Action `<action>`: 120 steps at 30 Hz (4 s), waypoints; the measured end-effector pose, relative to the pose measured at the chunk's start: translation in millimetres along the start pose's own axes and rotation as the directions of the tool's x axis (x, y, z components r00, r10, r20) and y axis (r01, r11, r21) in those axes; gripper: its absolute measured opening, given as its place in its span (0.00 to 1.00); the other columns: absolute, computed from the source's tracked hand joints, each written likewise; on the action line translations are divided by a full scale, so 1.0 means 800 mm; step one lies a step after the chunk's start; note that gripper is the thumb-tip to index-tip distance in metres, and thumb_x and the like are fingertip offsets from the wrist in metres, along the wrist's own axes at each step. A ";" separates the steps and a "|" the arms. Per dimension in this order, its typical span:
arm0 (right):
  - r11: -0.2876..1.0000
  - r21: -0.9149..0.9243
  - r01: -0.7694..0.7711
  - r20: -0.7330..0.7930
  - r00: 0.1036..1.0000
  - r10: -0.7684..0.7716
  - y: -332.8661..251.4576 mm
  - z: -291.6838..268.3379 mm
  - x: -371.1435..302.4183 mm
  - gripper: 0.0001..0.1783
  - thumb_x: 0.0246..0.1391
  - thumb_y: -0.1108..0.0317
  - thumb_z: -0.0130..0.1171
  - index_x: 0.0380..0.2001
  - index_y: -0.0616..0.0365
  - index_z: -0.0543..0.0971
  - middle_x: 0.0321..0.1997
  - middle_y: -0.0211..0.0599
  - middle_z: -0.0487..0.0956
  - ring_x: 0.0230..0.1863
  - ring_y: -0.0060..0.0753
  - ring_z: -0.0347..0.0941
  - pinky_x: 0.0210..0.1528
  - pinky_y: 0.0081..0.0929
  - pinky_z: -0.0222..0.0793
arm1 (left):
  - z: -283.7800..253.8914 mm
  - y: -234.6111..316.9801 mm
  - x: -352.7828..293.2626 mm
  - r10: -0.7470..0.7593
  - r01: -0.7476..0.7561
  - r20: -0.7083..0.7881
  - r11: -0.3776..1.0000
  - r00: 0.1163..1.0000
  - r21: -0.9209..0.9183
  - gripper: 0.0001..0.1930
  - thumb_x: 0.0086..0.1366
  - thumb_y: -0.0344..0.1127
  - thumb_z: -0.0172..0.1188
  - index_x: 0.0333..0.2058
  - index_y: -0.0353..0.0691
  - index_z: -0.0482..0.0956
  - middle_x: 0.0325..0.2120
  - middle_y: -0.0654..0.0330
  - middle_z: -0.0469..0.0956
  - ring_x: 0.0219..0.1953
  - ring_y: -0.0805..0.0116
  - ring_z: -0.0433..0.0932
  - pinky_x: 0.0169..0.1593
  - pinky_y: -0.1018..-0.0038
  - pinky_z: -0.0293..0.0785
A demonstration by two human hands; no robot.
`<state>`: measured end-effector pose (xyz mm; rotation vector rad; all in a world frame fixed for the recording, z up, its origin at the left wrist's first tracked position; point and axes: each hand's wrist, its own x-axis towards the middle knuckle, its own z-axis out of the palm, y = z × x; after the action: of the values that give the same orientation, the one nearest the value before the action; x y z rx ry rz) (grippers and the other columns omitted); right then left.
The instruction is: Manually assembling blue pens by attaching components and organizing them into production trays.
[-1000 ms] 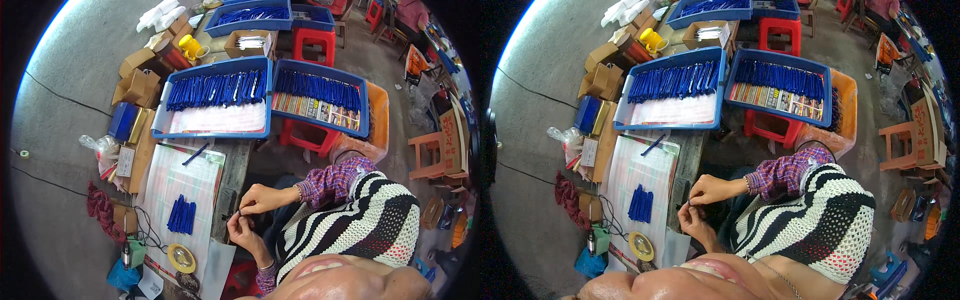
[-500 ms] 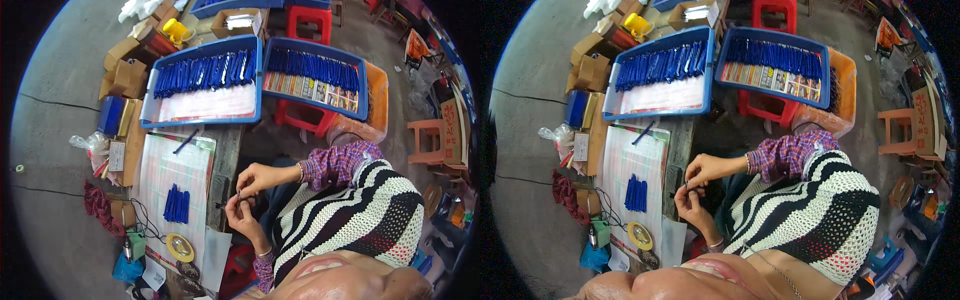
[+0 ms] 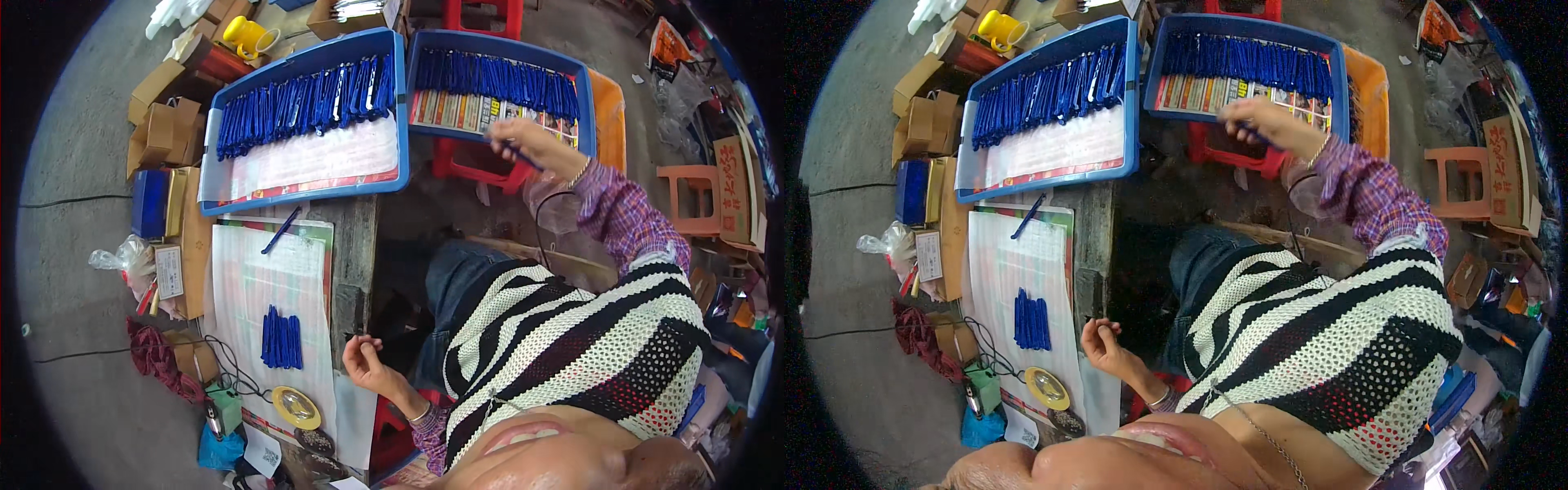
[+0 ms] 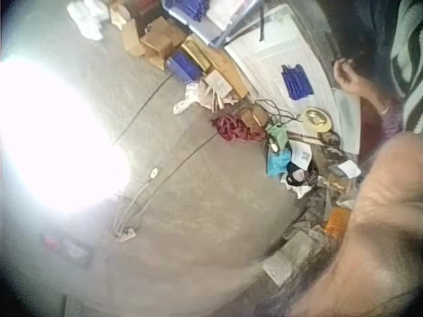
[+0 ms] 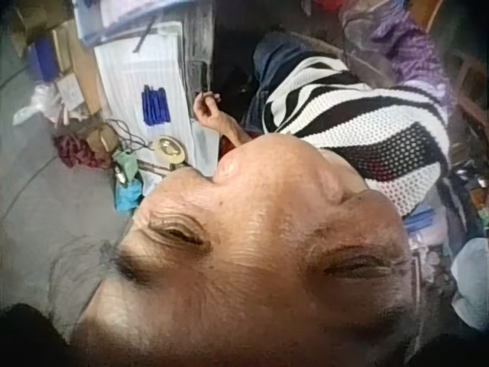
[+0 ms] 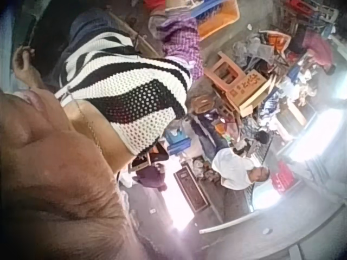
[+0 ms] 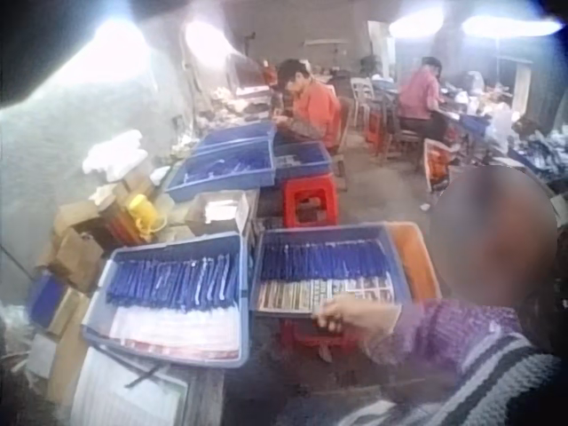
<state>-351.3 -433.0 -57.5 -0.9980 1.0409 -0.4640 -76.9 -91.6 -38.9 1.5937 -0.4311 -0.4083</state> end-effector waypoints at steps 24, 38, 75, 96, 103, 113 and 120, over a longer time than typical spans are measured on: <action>0.676 -0.728 -0.113 -0.533 0.713 -0.455 -0.021 -0.116 0.286 0.21 0.43 0.68 0.60 0.45 0.57 0.77 0.36 0.41 0.81 0.30 0.30 0.79 0.28 0.23 0.77 | 0.012 -0.003 0.001 -0.070 0.081 -0.114 0.992 0.991 0.095 0.07 0.60 0.22 0.53 0.38 0.33 0.75 0.29 0.57 0.76 0.27 0.73 0.74 0.31 0.81 0.72; 0.855 -0.472 0.214 -0.265 0.891 -0.370 -0.031 -0.111 0.258 0.21 0.54 0.64 0.54 0.52 0.58 0.73 0.46 0.37 0.77 0.43 0.25 0.74 0.45 0.21 0.70 | 0.000 -0.007 0.008 -0.134 0.143 -0.110 0.987 0.985 0.077 0.07 0.61 0.26 0.55 0.38 0.35 0.76 0.29 0.61 0.77 0.28 0.77 0.75 0.32 0.83 0.71; -0.062 -0.121 0.991 0.939 0.094 -0.331 0.060 0.553 0.006 0.15 0.42 0.78 0.54 0.38 0.59 0.75 0.37 0.38 0.71 0.36 0.45 0.71 0.37 0.35 0.69 | -0.252 0.025 0.042 0.332 0.022 -0.306 0.646 0.892 0.763 0.07 0.54 0.27 0.57 0.33 0.38 0.79 0.29 0.56 0.76 0.32 0.61 0.74 0.36 0.71 0.69; -0.052 -0.134 0.990 0.941 0.110 -0.320 0.052 0.534 0.006 0.08 0.43 0.74 0.57 0.30 0.56 0.74 0.34 0.31 0.72 0.37 0.40 0.70 0.37 0.33 0.68 | -0.270 -0.013 0.080 0.327 0.117 -0.273 0.424 0.905 0.898 0.07 0.51 0.30 0.57 0.30 0.42 0.79 0.28 0.56 0.75 0.34 0.54 0.73 0.39 0.64 0.69; -0.106 -0.183 0.977 0.929 0.137 -0.344 0.056 0.535 0.013 0.09 0.42 0.73 0.59 0.31 0.56 0.76 0.33 0.32 0.73 0.38 0.39 0.70 0.38 0.33 0.68 | -0.267 -0.011 0.084 0.348 0.127 -0.288 0.418 0.892 0.899 0.04 0.51 0.30 0.57 0.27 0.41 0.78 0.27 0.56 0.76 0.33 0.55 0.74 0.38 0.64 0.69; -0.119 -0.164 0.979 0.937 0.117 -0.329 0.045 0.534 0.010 0.06 0.41 0.73 0.59 0.27 0.57 0.74 0.29 0.31 0.73 0.34 0.38 0.69 0.36 0.33 0.67 | -0.265 -0.006 0.078 0.337 0.089 -0.375 0.630 0.863 0.771 0.05 0.53 0.30 0.57 0.30 0.39 0.79 0.25 0.57 0.78 0.24 0.62 0.75 0.31 0.70 0.70; 0.209 -0.214 0.954 0.876 0.282 -0.392 0.027 0.525 0.050 0.10 0.48 0.72 0.59 0.36 0.60 0.77 0.41 0.36 0.80 0.41 0.29 0.76 0.43 0.26 0.69 | -0.267 0.004 0.064 0.322 0.050 -0.432 0.751 0.842 0.658 0.05 0.53 0.29 0.60 0.29 0.36 0.81 0.19 0.64 0.77 0.18 0.80 0.67 0.24 0.83 0.62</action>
<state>32.9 -258.4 -34.9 -2.3106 -0.1615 -0.3836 75.3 66.2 -22.2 2.2431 -0.2712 0.3632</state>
